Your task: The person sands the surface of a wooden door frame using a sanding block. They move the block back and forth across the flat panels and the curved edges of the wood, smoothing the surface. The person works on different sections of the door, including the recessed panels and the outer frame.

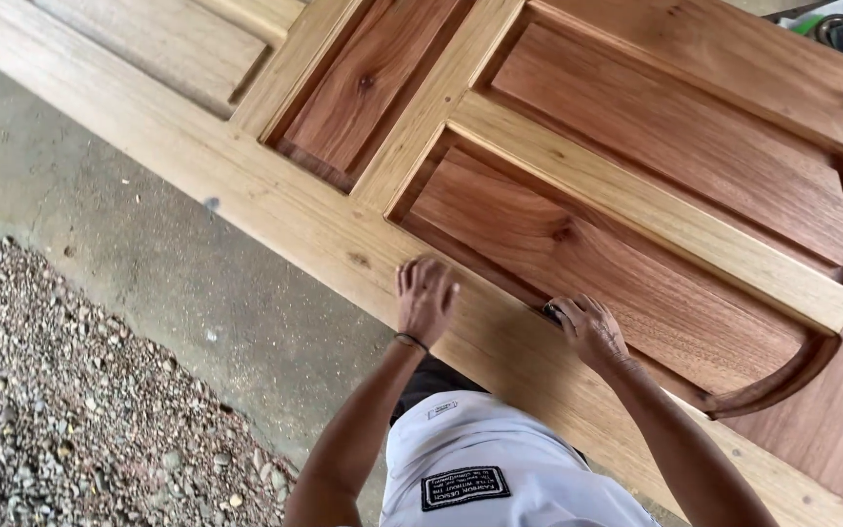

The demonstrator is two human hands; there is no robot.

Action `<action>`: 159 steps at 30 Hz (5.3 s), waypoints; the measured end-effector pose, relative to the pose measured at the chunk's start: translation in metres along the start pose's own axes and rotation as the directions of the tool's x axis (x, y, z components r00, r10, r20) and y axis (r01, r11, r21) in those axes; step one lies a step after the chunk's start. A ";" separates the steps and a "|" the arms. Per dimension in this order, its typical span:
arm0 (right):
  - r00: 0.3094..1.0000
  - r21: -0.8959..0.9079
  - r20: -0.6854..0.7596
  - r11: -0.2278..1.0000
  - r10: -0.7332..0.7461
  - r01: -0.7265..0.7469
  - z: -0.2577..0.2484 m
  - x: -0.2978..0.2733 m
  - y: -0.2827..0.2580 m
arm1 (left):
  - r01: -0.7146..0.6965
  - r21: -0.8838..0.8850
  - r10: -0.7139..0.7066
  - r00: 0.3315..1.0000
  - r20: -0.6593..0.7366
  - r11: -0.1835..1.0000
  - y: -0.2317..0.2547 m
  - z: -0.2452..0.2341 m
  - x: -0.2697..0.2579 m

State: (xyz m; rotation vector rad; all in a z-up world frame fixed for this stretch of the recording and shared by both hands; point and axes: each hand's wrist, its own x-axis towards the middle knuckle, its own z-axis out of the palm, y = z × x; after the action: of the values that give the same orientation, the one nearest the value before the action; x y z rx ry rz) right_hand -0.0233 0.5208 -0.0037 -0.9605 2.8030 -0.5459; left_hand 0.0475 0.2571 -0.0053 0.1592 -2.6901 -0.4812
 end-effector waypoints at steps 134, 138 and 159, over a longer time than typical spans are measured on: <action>0.892 -0.007 -0.008 0.892 -0.452 0.452 0.080 0.219 -0.134 | 0.057 -0.058 -0.064 0.989 -0.131 0.997 -0.031 -0.033 -0.008; 0.919 0.019 0.150 0.930 -0.365 0.367 0.053 0.177 -0.114 | 0.057 -0.067 -0.064 0.992 -0.113 0.996 -0.032 -0.027 -0.010; 0.978 0.219 -0.193 0.968 -0.083 0.125 0.003 0.127 -0.108 | 0.021 -0.070 -0.030 0.991 -0.131 0.997 -0.027 -0.024 -0.010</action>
State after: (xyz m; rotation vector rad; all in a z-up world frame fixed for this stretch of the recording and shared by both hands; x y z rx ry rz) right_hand -0.0614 0.3628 0.0339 -1.0617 2.7706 -0.9964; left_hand 0.0673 0.2259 0.0022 0.1991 -2.5417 -0.5505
